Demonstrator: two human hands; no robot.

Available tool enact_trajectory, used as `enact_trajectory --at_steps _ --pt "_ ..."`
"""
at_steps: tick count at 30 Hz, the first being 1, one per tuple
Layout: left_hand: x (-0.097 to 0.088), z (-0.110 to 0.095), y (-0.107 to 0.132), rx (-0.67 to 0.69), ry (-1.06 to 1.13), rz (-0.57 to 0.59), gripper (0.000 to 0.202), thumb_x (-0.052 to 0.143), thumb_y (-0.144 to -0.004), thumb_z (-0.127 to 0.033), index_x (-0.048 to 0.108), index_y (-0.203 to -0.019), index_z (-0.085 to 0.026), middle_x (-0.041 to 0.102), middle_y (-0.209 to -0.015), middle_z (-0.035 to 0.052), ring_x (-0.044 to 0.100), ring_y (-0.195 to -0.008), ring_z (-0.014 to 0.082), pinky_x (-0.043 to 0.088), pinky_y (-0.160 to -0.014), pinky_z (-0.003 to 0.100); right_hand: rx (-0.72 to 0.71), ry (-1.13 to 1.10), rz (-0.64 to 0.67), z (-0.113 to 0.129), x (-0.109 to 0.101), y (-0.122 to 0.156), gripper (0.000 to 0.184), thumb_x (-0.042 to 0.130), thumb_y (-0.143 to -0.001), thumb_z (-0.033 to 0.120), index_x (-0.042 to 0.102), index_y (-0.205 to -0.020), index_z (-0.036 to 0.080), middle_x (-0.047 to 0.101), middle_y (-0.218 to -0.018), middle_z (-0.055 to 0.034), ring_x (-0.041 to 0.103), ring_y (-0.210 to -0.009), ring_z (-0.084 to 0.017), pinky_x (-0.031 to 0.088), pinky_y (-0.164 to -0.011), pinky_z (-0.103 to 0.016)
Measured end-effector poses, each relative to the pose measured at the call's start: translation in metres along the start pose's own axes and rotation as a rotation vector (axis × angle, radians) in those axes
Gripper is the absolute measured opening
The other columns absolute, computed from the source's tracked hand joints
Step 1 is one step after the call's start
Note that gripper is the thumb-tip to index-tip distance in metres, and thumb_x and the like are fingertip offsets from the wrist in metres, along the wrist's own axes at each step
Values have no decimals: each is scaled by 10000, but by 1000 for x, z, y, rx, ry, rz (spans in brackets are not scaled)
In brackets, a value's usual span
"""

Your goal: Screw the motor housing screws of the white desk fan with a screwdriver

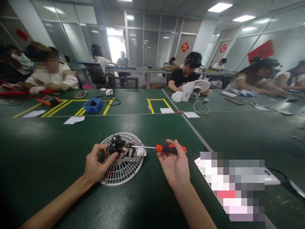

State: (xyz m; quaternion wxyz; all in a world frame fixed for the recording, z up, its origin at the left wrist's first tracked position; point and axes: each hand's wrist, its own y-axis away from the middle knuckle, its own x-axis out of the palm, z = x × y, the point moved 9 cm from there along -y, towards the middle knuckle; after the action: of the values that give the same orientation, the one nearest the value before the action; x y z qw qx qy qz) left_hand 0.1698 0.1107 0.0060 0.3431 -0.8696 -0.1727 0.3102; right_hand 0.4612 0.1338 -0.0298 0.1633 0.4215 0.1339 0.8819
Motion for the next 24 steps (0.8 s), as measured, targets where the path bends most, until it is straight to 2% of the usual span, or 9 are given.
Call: enact_trajectory --at_steps 1,3,6,9,11,14,18,21,24 --pt "0 0 0 -3 0 0 267 742 -851 -383 623 -990 -189 634 -802 -17 596 -634 120 502 -624 251 6 -5 -16 -1 -1 0 189 681 -902 380 696 -947 197 677 -764 -42 703 -697 -171 629 -593 -271" --pt "1 1 0 -14 2 5 265 744 -849 -381 621 -987 -191 632 -794 -21 590 -626 118 498 -616 247 15 -22 -52 -2 -4 0 154 647 -938 331 699 -968 189 685 -769 -43 707 -685 -158 628 -598 -250" --pt "2 4 1 -29 9 8 264 746 -848 -382 618 -979 -192 632 -786 -22 587 -620 118 491 -603 244 -14 -73 -90 2 -5 0 71 628 -922 164 689 -951 186 720 -823 -39 740 -753 -150 660 -735 -264" --pt "2 5 1 -30 9 12 272 747 -847 -387 621 -986 -192 654 -824 -10 608 -648 126 505 -627 252 -45 -91 -87 7 -4 -1 181 614 -862 54 684 -975 178 758 -912 -55 765 -862 -173 667 -821 -296" --pt "2 5 2 -25 5 12 274 746 -849 -391 620 -991 -193 660 -839 -5 617 -665 130 511 -641 255 -37 -68 -72 6 -3 -2 223 621 -846 50 685 -1031 157 770 -966 -83 771 -915 -194 667 -822 -296" --pt "2 4 2 -14 0 16 267 740 -855 -390 619 -991 -194 643 -803 -14 604 -646 129 500 -620 250 0 -30 -29 -1 0 -2 215 652 -883 143 681 -1095 163 772 -998 -106 770 -951 -214 663 -819 -308" --pt "2 4 1 -15 5 13 266 737 -855 -392 625 -992 -193 626 -775 -18 593 -632 130 494 -610 253 38 35 14 -9 -1 -1 249 665 -926 262 682 -1168 203 736 -814 -52 747 -746 -175 667 -725 -311" --pt "2 5 2 -33 11 20 266 737 -855 -399 628 -984 -193 630 -785 -12 599 -641 134 497 -618 258 29 62 4 -9 -3 -2 276 662 -916 205 674 -1192 195 711 -752 -31 718 -668 -147 656 -675 -267" --pt "3 8 3 -46 15 27 267 736 -856 -403 626 -981 -194 636 -797 -7 605 -651 135 501 -629 262 -1 48 -30 -5 -5 -3 288 650 -869 88 663 -1139 187 737 -815 -40 744 -751 -150 662 -747 -279"
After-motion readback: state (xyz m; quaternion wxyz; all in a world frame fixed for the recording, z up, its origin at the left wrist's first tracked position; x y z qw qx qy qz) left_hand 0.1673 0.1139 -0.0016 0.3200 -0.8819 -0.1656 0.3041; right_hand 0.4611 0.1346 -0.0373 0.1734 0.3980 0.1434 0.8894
